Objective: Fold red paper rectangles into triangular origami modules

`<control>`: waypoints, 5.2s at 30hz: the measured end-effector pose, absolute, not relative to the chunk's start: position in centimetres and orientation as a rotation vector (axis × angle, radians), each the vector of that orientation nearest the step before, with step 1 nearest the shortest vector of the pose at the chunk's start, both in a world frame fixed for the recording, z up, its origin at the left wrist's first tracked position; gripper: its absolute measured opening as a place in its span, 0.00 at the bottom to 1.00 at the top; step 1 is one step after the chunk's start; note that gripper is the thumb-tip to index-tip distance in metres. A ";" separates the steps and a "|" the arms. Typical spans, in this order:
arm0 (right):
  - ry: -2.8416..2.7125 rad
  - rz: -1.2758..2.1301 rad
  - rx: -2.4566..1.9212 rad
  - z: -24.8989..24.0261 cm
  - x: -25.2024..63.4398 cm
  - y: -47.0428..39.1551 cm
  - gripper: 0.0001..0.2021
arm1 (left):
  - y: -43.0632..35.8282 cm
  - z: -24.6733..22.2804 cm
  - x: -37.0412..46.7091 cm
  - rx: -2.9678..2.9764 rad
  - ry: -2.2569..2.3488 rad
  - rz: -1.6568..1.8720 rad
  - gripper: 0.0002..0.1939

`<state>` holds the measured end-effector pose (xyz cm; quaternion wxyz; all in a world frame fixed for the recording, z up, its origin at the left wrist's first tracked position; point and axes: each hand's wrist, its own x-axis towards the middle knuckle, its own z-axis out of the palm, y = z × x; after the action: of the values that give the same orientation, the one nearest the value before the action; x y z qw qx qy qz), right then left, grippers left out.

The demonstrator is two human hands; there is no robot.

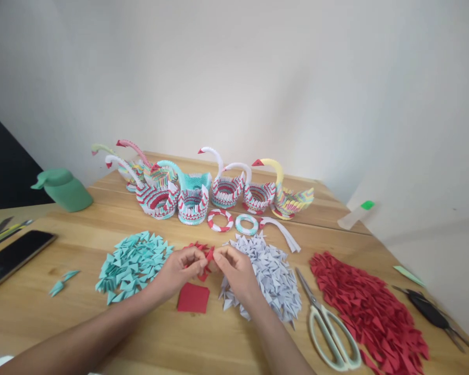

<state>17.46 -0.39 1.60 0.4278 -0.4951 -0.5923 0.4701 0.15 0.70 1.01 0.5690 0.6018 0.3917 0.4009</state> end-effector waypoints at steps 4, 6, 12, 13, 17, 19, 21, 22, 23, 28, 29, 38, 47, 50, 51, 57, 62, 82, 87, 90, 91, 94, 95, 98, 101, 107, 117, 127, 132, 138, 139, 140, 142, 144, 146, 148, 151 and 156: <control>-1.514 1.130 -1.272 1.7 17.2 -0.5 0.15 | 0.9 1.0 0.0 1.382 0.868 0.938 0.13; -1.532 1.139 -1.283 1.5 17.2 -0.5 0.14 | 1.1 0.8 0.0 1.364 0.862 0.943 0.13; -1.441 1.224 -1.229 0.7 17.1 -0.3 0.14 | 1.0 0.6 0.0 1.422 0.894 0.930 0.10; -1.413 1.246 -1.218 0.5 17.1 -0.3 0.14 | 0.9 0.6 0.0 1.472 0.919 0.947 0.08; -1.340 1.333 -1.185 0.4 17.2 -0.3 0.13 | 0.7 0.6 0.1 1.636 1.010 1.003 0.04; -1.337 1.359 -1.177 0.3 17.2 -0.3 0.13 | 0.7 0.6 0.2 1.634 1.021 1.026 0.04; -1.329 1.361 -1.170 0.4 17.0 -0.3 0.13 | 0.8 0.5 0.2 1.563 1.001 1.056 0.03; -1.325 1.351 -1.170 0.4 17.0 -0.3 0.13 | 0.8 0.5 0.3 1.504 0.982 1.065 0.04; -1.326 1.337 -1.171 0.4 16.9 -0.3 0.13 | 0.8 0.4 0.3 1.437 0.960 1.070 0.05; -1.380 1.231 -1.168 0.5 16.6 -0.4 0.11 | 1.3 0.0 0.3 1.168 0.858 1.047 0.14; -1.386 1.223 -1.169 0.5 16.6 -0.4 0.11 | 1.4 -0.1 0.3 1.134 0.836 1.032 0.16; -1.443 1.146 -1.223 0.6 16.6 -0.5 0.13 | 1.8 -0.4 0.1 1.066 0.799 1.002 0.22; -1.509 1.046 -1.279 0.6 16.7 -0.6 0.12 | 1.1 0.2 -0.3 1.934 1.059 1.196 0.02; -1.555 0.992 -1.268 0.4 16.6 -0.7 0.12 | 1.2 0.6 -0.5 2.221 1.021 1.227 0.04; -1.565 0.980 -1.270 0.4 16.6 -0.7 0.12 | 1.2 0.6 -0.6 2.257 1.007 1.226 0.04; -1.545 0.969 -1.295 1.1 16.4 -0.9 0.12 | 1.4 0.3 -0.5 2.262 1.078 1.189 0.05; -1.586 0.941 -1.298 1.2 16.5 -0.9 0.12 | 1.3 0.5 -0.5 2.346 1.047 1.244 0.04; -1.583 0.929 -1.252 1.0 16.5 -0.8 0.13 | 1.5 0.1 -0.6 2.412 1.074 1.238 0.03; -1.588 0.941 -1.245 0.9 16.5 -0.7 0.13 | 1.6 0.2 -0.5 2.303 1.140 1.162 0.03; -1.591 0.934 -1.253 1.1 16.5 -0.7 0.13 | 1.5 0.2 -0.4 2.245 1.138 1.147 0.02; -1.594 0.926 -1.259 1.1 16.5 -0.7 0.13 | 1.5 0.2 -0.4 2.237 1.131 1.142 0.02; -1.610 0.906 -1.263 1.2 16.5 -0.8 0.12 | 1.4 0.2 -0.4 2.221 1.139 1.117 0.02; -1.616 0.905 -1.259 1.2 16.5 -0.8 0.12 | 1.4 0.2 -0.3 2.214 1.149 1.108 0.01; -1.622 0.911 -1.254 1.2 16.6 -0.8 0.13 | 1.3 0.3 -0.2 2.172 1.179 1.090 0.02; -1.610 0.905 -1.268 1.1 16.6 -0.8 0.13 | 1.2 0.5 -0.2 2.091 1.194 1.077 0.02; -1.582 0.918 -1.270 1.0 16.7 -0.7 0.13 | 1.1 0.5 -0.2 1.981 1.157 1.055 0.04; -1.589 0.922 -1.291 0.8 16.8 -0.6 0.12 | 1.3 0.3 -0.2 2.045 1.130 1.066 0.06; -1.638 0.887 -1.293 1.3 16.4 -0.8 0.12 | 1.2 0.5 -0.2 2.096 1.113 1.094 0.07; -1.632 0.904 -1.308 1.1 16.4 -0.7 0.11 | 1.1 0.4 -0.1 2.100 1.089 1.092 0.07; -1.554 0.920 -1.332 1.2 16.1 -0.8 0.06 | 0.5 0.2 0.0 2.329 1.048 1.163 0.05; -1.546 0.920 -1.334 1.2 16.0 -0.9 0.05 | 0.4 0.3 0.0 2.361 1.054 1.159 0.06; -1.538 0.916 -1.339 1.3 16.0 -0.9 0.04 | 0.4 0.3 0.1 2.383 1.063 1.148 0.09; -1.532 0.895 -1.358 1.4 15.9 -1.0 0.04 | 0.2 0.3 0.2 2.399 1.089 1.116 0.13; -1.537 0.855 -1.371 1.5 15.8 -1.1 0.04 | 0.2 0.3 0.3 2.389 1.103 1.093 0.15; -1.554 0.807 -1.373 1.5 15.8 -1.1 0.04 | 0.2 0.2 0.3 2.368 1.098 1.076 0.17; -1.584 0.765 -1.377 1.4 15.7 -1.1 0.05 | 0.2 0.2 0.4 2.332 1.091 1.064 0.18; -1.618 0.736 -1.397 1.4 15.6 -1.1 0.06 | 0.1 0.1 0.4 2.250 1.116 1.058 0.20; -1.628 0.915 -1.328 1.4 15.8 -0.9 0.07 | 0.4 0.0 0.4 2.074 1.145 1.082 0.23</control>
<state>15.83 -0.93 1.44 0.4123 -0.5280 -0.6472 0.3638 0.44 0.36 0.00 0.2654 0.7678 0.4240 0.4005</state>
